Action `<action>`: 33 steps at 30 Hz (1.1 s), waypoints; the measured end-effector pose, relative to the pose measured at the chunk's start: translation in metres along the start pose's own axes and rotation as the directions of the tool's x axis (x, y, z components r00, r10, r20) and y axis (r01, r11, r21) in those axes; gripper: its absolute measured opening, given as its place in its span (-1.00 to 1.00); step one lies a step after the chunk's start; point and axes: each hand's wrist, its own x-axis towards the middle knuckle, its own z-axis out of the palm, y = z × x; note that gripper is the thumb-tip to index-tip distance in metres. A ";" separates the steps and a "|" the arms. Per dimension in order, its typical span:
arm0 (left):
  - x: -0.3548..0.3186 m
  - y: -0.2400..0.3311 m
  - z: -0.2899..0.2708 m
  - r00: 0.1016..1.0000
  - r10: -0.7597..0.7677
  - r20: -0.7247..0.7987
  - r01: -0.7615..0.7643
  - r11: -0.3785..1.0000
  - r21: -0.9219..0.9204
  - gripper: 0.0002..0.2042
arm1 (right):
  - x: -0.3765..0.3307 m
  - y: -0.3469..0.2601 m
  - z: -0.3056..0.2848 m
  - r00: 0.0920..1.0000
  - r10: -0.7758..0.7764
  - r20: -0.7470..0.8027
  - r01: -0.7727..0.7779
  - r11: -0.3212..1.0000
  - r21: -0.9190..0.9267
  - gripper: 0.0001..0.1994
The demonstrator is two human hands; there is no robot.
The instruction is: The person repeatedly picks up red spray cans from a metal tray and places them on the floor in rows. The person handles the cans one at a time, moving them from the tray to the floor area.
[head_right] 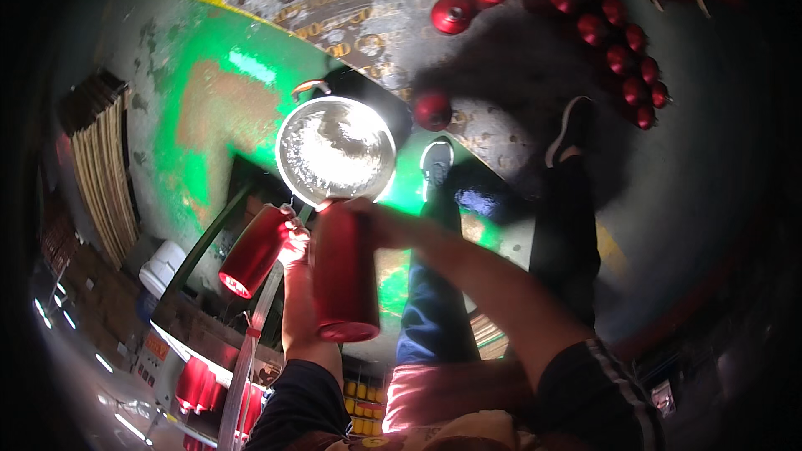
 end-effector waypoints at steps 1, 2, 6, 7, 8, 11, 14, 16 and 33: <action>0.009 -0.004 0.002 0.999 0.022 -0.042 -0.024 0.998 -0.057 -0.55 | -0.046 -0.023 -0.015 0.986 -0.155 -0.056 0.149 0.984 -0.096 -0.42; 0.021 -0.009 0.004 1.000 -0.023 0.002 0.023 0.999 0.035 -0.55 | -0.092 -0.042 -0.025 0.968 -0.214 -0.134 0.206 0.976 -0.067 -0.48; 0.091 -0.035 0.034 0.975 -0.174 -0.140 0.223 0.752 0.620 -0.50 | -0.249 -0.118 -0.044 0.584 -0.741 -0.332 0.527 0.657 -0.540 -0.50; 0.117 -0.057 0.038 0.977 -0.121 -0.176 0.213 0.478 0.852 -0.48 | -0.279 -0.134 -0.046 0.454 -0.846 -0.279 0.379 0.467 -0.799 -0.52; 0.144 -0.080 0.044 0.961 -0.042 -0.275 0.275 0.015 0.961 -0.46 | -0.297 -0.143 -0.049 0.347 -0.906 -0.240 0.234 0.332 -0.914 -0.54; 0.223 -0.157 0.061 0.968 -0.090 0.234 -0.245 -0.143 0.959 -0.50 | -0.313 -0.171 -0.078 0.141 -0.983 0.121 -0.219 -0.151 -0.964 -0.60; 0.281 -0.251 0.057 0.994 0.103 -0.039 0.034 0.049 0.998 -0.61 | -0.296 -0.200 -0.129 0.046 -0.915 0.401 -0.511 -0.366 -0.778 -0.59; 0.317 -0.306 0.042 0.986 0.068 0.152 -0.123 -0.323 0.938 -0.61 | -0.285 -0.222 -0.162 0.017 -0.888 0.459 -0.605 -0.375 -0.702 -0.57; 0.348 -0.415 0.033 0.901 -0.233 0.366 -0.380 -0.833 0.403 -0.60 | -0.388 -0.242 -0.202 -0.302 -0.937 0.177 -0.500 -0.003 -0.866 -0.47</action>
